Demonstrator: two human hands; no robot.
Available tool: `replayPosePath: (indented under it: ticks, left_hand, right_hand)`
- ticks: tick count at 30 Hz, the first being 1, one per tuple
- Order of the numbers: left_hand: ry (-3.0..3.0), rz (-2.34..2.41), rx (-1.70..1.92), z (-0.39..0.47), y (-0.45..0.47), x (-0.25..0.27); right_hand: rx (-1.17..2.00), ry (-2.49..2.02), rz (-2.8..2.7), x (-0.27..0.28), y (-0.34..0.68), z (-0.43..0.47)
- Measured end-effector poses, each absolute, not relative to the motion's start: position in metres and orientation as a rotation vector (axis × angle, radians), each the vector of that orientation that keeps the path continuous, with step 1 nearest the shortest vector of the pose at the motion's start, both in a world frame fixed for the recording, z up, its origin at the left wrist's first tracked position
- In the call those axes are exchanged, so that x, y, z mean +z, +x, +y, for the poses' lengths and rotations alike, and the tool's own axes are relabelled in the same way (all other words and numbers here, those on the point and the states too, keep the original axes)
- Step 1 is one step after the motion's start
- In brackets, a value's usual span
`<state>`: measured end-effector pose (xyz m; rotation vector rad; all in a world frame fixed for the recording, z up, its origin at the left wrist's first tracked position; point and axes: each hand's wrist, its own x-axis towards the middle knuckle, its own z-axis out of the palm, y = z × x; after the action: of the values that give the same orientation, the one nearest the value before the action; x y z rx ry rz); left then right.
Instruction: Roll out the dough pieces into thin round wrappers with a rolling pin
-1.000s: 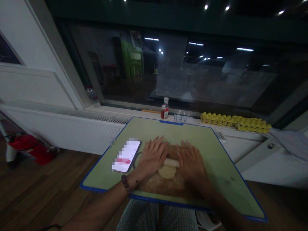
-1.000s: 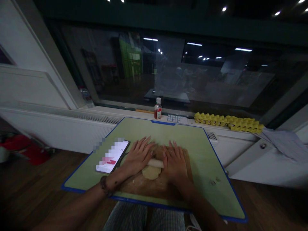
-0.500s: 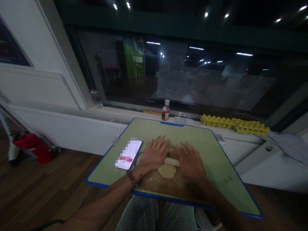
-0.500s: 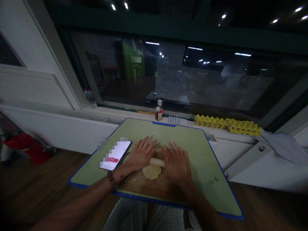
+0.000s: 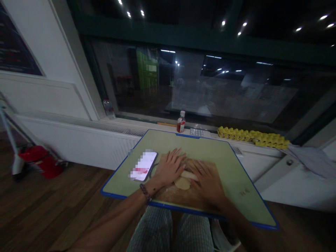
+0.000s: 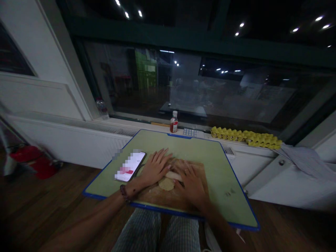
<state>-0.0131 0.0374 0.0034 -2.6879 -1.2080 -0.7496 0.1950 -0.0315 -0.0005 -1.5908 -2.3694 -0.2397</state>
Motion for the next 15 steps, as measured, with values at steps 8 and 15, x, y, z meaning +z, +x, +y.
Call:
replayPosePath:
  ticks: [8,15]
  left_hand:
    - [-2.579,-1.660,-1.165,0.004,-0.035,0.019]
    - [-2.732,-1.792,-0.672,-0.020,-0.024,0.007]
  right_hand:
    - [-0.268,-1.914,-2.088,-0.010,0.195,-0.033]
    - [-0.305,-2.163,-1.713,-0.009,0.199,-0.038]
